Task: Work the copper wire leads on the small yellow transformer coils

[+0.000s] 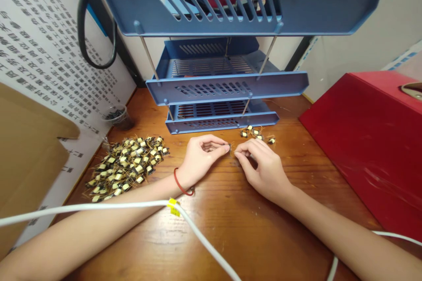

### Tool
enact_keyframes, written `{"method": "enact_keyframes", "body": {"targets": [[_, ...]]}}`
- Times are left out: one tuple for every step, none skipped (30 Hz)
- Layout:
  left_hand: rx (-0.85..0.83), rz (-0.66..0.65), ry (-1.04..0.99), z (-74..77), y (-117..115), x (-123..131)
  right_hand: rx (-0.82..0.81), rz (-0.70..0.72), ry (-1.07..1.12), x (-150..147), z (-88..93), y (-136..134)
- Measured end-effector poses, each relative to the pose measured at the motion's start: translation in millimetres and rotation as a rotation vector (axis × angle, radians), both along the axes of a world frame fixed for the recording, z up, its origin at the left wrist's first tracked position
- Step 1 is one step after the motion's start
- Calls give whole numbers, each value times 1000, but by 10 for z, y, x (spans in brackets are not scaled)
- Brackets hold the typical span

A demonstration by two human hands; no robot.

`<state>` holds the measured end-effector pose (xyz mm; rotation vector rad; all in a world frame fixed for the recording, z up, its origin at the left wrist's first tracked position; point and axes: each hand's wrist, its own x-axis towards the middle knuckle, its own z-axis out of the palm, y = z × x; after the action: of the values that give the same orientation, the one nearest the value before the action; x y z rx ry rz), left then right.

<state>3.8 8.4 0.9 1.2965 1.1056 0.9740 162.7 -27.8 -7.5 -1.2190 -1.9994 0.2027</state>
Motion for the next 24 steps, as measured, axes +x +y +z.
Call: {"method": "enact_keyframes", "body": {"targets": [[5,3,4,1,-2,3,-3,0,1,-2,0,0],[10,7,8,0,-5,7,-5,0,1,-6,0,-1],[15,11,11,-1,-9,10,-9,1,1,-12,1,-3],[20,12,15,-3,-14,12,-13,6,1,-18,2,-5],[25,9,20,-5,-20,14,-16,12,3,-26,3,-8],[32,4,25,-6,-27,15,-19,18,6,-34,5,-11],[44,-3,31,-8,-34,15,-22,25,9,-42,8,-14],[60,-12,37,-8,-42,14,-24,32,14,-48,10,-17],[77,-20,45,-8,-50,13,-27,39,19,-53,11,-20],[95,-26,53,-7,-57,11,-30,46,22,-56,13,-23],[109,-33,62,-5,-61,9,-33,51,23,-57,14,-23],[117,-40,73,-2,-64,9,-35,55,21,-55,13,-22],[120,-50,83,0,-64,9,-36,55,19,-52,12,-18],[120,-62,94,2,-63,10,-31,51,18,-46,11,-12],[117,-73,105,4,-60,13,-23,43,17,-39,8,-4],[114,-84,118,4,-56,16,-12,34,17,-32,5,6],[112,-94,133,4,-53,18,0,25,14,-23,3,16],[111,-101,148,3,-51,20,13,16,11,-15,0,26],[113,-106,165,1,-51,21,22,10,6,-8,-3,34],[116,-114,178,0,-52,20,27,6,-1,-1,-5,40],[118,-120,188,-1,-55,19,30,5,-8,4,-8,45],[122,-127,196,-2,-60,17,31,4,-14,9,-10,47],[124,-132,204,-2,-65,15,32,6,-19,12,-12,48],[126,-136,211,-2,-70,14,33,8,-24,15,-14,48]]}}
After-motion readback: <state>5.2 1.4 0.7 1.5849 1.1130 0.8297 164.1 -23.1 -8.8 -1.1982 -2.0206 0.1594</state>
